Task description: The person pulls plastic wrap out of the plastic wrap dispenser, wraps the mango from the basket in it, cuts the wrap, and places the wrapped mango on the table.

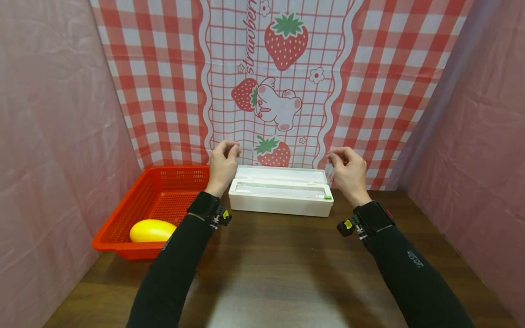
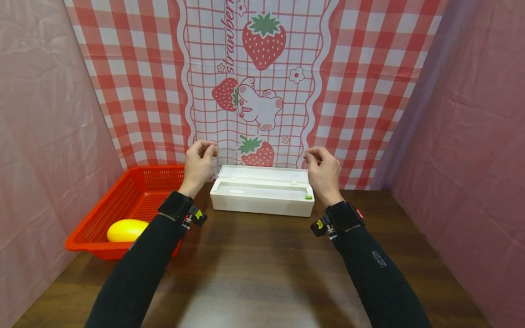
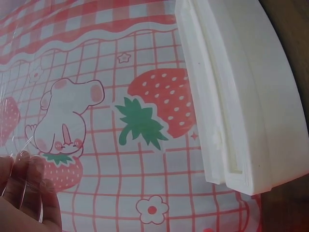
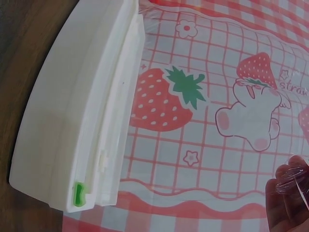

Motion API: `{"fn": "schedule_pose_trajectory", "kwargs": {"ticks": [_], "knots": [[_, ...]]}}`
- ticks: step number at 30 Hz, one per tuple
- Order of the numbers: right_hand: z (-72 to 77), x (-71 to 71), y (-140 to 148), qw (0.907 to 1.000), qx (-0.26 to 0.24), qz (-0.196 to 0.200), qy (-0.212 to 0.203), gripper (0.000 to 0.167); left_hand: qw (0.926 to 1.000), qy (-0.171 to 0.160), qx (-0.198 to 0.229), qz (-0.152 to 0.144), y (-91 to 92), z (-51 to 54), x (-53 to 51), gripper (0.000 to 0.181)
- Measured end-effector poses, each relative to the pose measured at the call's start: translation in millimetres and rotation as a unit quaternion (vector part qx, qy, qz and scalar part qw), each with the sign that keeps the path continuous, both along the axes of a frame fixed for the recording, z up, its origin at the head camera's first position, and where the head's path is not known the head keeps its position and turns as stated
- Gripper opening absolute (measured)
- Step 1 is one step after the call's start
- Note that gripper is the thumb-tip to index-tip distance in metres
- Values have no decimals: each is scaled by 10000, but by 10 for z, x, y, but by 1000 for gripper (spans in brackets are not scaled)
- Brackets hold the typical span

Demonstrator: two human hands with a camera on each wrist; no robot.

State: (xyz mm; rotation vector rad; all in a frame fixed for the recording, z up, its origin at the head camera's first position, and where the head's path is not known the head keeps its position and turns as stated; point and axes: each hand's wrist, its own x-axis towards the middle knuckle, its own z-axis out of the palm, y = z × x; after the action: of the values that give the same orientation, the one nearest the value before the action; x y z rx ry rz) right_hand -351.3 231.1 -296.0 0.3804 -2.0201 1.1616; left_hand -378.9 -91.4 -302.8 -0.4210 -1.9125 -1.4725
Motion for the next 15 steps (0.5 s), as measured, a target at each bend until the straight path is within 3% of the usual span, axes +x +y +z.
{"fn": "schedule_pose_trajectory", "kwargs": {"ticks": [15], "knots": [[51, 30, -11, 9996, 13, 72, 275, 21, 9998, 170, 104, 40, 9, 50, 45, 16]]}}
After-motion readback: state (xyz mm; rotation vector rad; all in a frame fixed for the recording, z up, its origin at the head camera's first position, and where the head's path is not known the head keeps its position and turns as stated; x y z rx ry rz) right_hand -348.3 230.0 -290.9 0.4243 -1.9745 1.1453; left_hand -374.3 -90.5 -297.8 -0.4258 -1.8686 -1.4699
